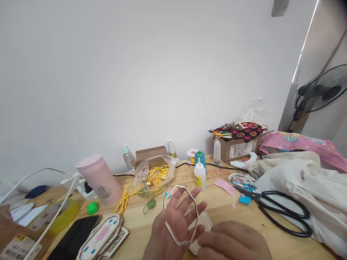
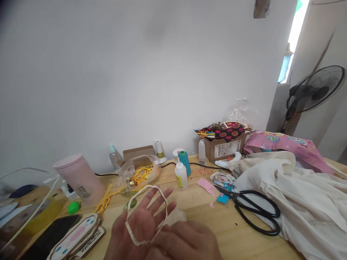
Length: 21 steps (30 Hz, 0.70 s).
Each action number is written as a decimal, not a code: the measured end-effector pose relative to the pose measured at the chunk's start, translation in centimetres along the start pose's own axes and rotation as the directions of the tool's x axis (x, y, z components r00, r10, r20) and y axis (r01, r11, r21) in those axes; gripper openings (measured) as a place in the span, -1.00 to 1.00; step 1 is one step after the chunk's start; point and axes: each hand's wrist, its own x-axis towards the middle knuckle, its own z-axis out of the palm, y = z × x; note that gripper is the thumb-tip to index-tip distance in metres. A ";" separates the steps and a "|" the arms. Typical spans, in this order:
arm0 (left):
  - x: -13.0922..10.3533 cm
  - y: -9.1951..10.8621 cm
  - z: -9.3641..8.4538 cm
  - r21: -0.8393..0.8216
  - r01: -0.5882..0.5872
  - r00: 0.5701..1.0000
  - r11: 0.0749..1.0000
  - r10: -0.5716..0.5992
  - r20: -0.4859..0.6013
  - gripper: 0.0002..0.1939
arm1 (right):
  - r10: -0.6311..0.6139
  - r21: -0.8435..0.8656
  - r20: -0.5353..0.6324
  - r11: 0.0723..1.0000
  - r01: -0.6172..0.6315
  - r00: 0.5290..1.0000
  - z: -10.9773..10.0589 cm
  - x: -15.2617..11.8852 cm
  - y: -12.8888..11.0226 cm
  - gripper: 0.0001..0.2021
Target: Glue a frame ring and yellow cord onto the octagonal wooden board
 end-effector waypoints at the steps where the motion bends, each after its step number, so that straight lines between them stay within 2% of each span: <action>1: 0.0 0.4 0.0 -0.002 0.022 0.999 1.000 -0.022 0.044 -0.41 | 0.059 0.014 -0.001 0.998 -0.059 0.998 -0.3 0.3 0.5 -0.89; 3: 0.1 1.0 -0.1 0.010 0.058 0.993 0.998 -0.059 0.099 -0.45 | 0.231 0.003 0.015 0.973 -0.231 0.973 -0.7 0.8 1.9 -0.96; 6: 0.6 1.0 0.1 0.041 0.089 0.984 0.995 -0.094 0.149 -0.43 | 0.468 -0.040 0.051 0.883 -0.467 0.882 -0.6 1.3 3.8 -0.82; 8: 1.0 0.8 0.2 0.067 0.107 0.979 0.992 -0.117 0.169 -0.42 | 0.551 -0.007 0.128 0.832 -0.555 0.824 0.1 1.3 4.6 -0.83; 10: 1.3 0.7 0.2 0.087 0.120 0.974 0.989 -0.134 0.183 -0.41 | 0.592 0.053 0.203 0.789 -0.612 0.780 0.7 1.3 4.9 -0.88; 12: 1.5 0.8 0.0 0.096 0.134 0.972 0.986 -0.149 0.181 -0.41 | 0.622 0.085 0.241 0.752 -0.654 0.745 1.2 1.3 5.0 -0.82; 14: 1.7 1.0 -0.2 0.092 0.154 0.969 0.984 -0.169 0.183 -0.40 | 0.665 0.085 0.228 0.714 -0.695 0.712 1.4 1.4 5.3 -0.78; 17: 2.0 1.4 -0.4 0.053 0.184 0.958 0.982 -0.191 0.212 -0.37 | 0.734 0.119 0.144 0.654 -0.748 0.664 1.2 1.6 6.0 -0.73; 19: 2.2 1.4 -0.6 0.026 0.198 0.953 0.980 -0.198 0.229 -0.37 | 0.749 0.171 0.132 0.628 -0.759 0.649 0.8 1.9 6.6 -0.69; 21: 2.3 1.3 -0.8 0.008 0.208 0.950 0.978 -0.204 0.238 -0.39 | 0.734 0.194 0.173 0.628 -0.753 0.657 0.5 2.0 6.9 -0.65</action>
